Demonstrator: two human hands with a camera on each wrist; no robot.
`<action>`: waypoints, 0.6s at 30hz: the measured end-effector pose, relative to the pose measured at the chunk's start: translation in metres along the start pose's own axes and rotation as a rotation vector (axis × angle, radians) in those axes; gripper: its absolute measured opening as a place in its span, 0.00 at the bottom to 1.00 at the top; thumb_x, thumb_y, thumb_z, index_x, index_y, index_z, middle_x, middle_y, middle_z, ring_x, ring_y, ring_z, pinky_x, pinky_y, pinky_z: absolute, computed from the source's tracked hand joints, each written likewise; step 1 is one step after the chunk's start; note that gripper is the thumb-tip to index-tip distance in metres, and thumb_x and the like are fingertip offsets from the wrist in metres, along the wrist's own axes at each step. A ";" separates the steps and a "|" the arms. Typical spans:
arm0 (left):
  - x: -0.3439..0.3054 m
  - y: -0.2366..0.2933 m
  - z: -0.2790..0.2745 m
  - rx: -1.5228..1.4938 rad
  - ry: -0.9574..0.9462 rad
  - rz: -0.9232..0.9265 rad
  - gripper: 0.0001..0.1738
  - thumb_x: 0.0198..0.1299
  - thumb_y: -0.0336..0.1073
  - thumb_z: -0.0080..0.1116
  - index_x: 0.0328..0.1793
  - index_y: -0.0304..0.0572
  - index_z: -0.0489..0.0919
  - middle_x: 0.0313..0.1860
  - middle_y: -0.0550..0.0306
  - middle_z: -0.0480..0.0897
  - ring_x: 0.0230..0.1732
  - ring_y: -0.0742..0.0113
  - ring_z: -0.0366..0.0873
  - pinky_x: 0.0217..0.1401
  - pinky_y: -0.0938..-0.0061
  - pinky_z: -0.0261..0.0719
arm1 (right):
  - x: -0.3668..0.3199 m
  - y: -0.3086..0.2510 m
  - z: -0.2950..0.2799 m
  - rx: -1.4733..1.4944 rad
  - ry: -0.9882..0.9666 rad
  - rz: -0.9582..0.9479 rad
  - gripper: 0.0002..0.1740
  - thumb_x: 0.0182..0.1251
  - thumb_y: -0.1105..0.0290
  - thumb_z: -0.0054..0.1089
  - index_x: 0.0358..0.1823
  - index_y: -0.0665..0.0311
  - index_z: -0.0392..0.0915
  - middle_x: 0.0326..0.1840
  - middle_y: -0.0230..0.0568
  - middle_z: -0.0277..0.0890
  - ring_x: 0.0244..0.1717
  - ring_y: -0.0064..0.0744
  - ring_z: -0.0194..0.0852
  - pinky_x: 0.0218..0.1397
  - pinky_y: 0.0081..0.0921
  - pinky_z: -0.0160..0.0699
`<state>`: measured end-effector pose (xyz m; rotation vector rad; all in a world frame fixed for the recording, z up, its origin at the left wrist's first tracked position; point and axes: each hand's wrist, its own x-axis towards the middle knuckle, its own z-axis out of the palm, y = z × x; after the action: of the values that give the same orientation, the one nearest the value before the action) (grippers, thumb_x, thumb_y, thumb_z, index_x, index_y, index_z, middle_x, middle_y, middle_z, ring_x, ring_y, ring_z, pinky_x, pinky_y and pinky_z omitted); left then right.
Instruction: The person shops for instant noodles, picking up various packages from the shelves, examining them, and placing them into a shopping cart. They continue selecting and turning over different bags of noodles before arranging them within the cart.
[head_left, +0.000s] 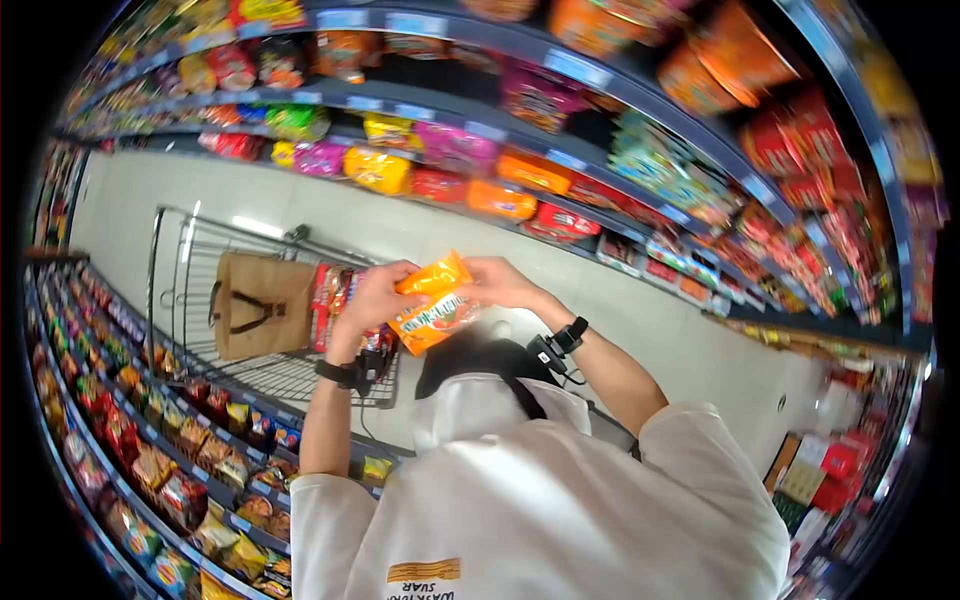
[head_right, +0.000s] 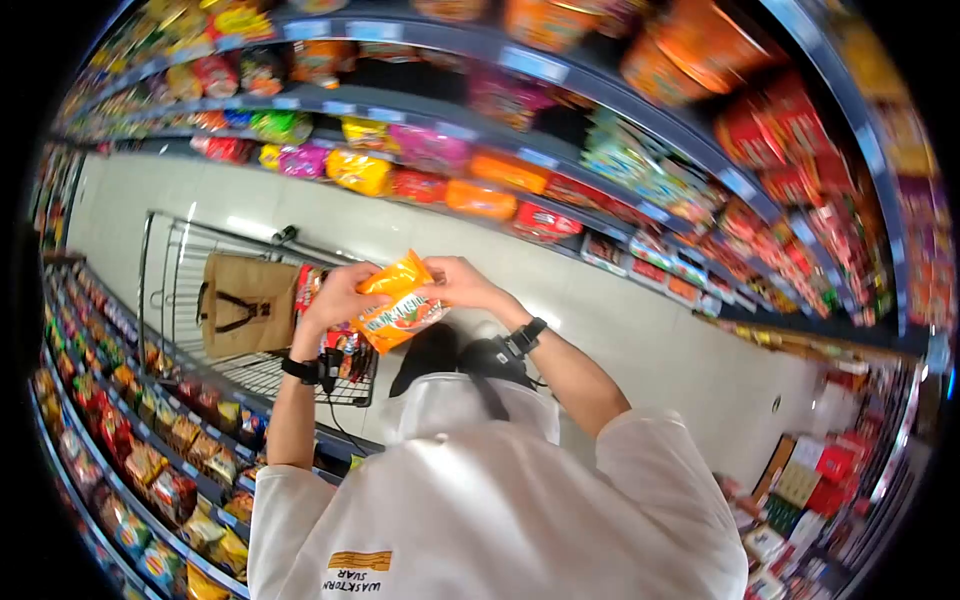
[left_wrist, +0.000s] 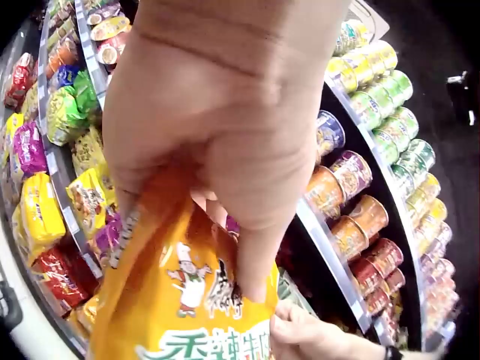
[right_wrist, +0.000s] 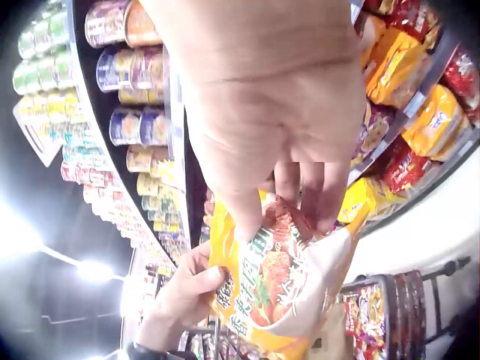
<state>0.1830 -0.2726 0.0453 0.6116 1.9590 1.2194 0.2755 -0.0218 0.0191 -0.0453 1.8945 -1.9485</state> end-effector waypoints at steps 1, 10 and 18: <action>0.006 0.013 0.010 -0.178 -0.056 0.021 0.21 0.52 0.29 0.72 0.52 0.32 0.79 0.43 0.54 0.86 0.44 0.75 0.81 0.48 0.77 0.79 | -0.022 0.000 -0.012 0.034 0.036 -0.002 0.20 0.64 0.72 0.66 0.56 0.71 0.75 0.49 0.37 0.80 0.50 0.23 0.76 0.54 0.26 0.77; 0.047 0.062 0.105 -0.543 0.079 -0.014 0.19 0.70 0.37 0.56 0.61 0.33 0.76 0.47 0.60 0.83 0.47 0.77 0.78 0.51 0.80 0.76 | -0.132 0.011 -0.076 0.314 0.242 0.032 0.22 0.70 0.65 0.60 0.61 0.67 0.73 0.53 0.33 0.78 0.49 0.20 0.75 0.52 0.23 0.76; 0.074 0.061 0.145 -0.748 0.244 -0.113 0.23 0.75 0.46 0.46 0.57 0.31 0.77 0.47 0.56 0.83 0.47 0.72 0.80 0.52 0.77 0.77 | -0.153 0.018 -0.099 0.361 0.285 0.112 0.24 0.68 0.58 0.62 0.62 0.62 0.75 0.53 0.27 0.77 0.48 0.17 0.73 0.52 0.23 0.74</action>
<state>0.2532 -0.1135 0.0356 -0.0338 1.5130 1.8641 0.3894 0.1204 0.0353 0.4561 1.6309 -2.2808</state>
